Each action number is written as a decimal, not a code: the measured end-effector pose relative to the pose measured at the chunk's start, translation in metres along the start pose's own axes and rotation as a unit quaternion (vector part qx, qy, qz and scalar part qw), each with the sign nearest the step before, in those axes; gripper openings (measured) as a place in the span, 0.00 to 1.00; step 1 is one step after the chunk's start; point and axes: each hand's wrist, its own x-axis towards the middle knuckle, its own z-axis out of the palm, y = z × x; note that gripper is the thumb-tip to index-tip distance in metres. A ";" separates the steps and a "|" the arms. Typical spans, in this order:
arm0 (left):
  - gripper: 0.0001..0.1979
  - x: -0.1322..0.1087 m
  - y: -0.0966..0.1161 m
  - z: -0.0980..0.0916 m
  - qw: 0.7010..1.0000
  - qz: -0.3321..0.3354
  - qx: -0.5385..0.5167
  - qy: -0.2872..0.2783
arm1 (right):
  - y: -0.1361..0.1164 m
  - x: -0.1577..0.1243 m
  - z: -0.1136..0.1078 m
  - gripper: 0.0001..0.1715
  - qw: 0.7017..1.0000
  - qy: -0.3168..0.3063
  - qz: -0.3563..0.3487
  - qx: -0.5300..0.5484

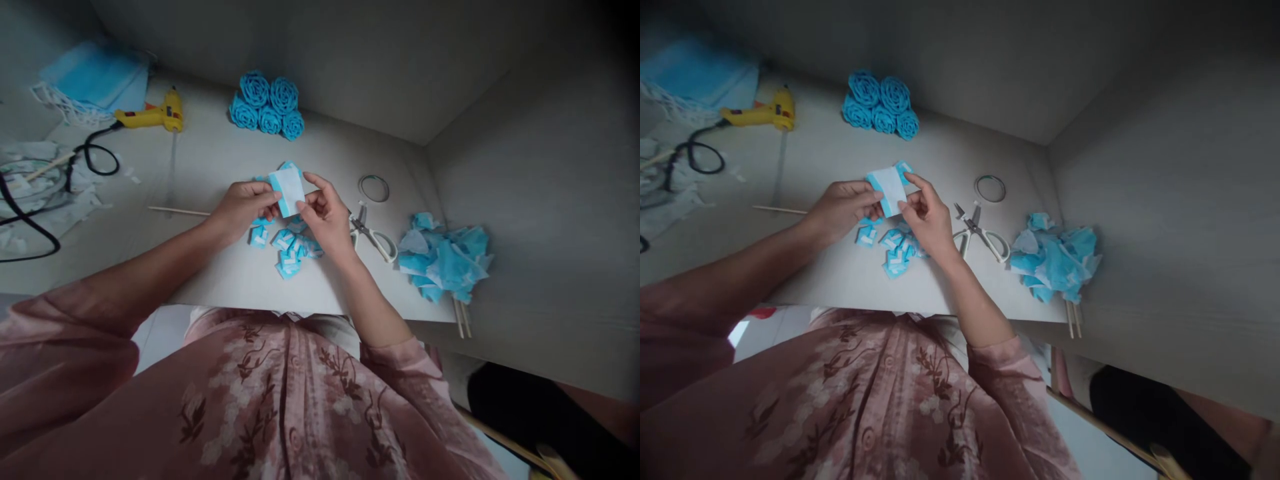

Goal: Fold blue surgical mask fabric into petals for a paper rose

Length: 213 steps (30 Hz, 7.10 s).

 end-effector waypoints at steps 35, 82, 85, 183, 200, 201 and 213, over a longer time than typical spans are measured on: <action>0.08 -0.005 -0.003 -0.003 0.999 -0.022 0.002 -0.049 | -0.007 0.001 0.001 0.23 0.998 0.036 0.006 0.059; 0.15 -0.008 -0.001 -0.003 0.992 0.011 0.098 -0.079 | -0.016 0.002 -0.002 0.26 0.991 0.015 0.058 0.122; 0.16 -0.007 0.000 -0.002 0.992 0.000 0.096 -0.083 | -0.014 0.002 -0.002 0.24 0.994 0.016 0.046 0.095; 0.12 -0.005 0.003 0.001 0.995 0.044 0.087 -0.003 | -0.010 0.004 -0.007 0.22 0.998 -0.019 -0.052 -0.031; 0.15 -0.003 -0.004 -0.004 0.989 0.069 0.117 -0.050 | -0.007 0.007 0.000 0.37 0.992 -0.017 0.062 0.111; 0.15 -0.003 -0.004 -0.004 0.989 0.070 0.119 -0.051 | -0.006 0.007 0.000 0.39 0.992 -0.019 0.064 0.107; 0.13 -0.005 -0.004 -0.003 0.987 0.077 0.135 -0.049 | -0.005 0.003 0.002 0.32 0.998 -0.025 0.043 0.050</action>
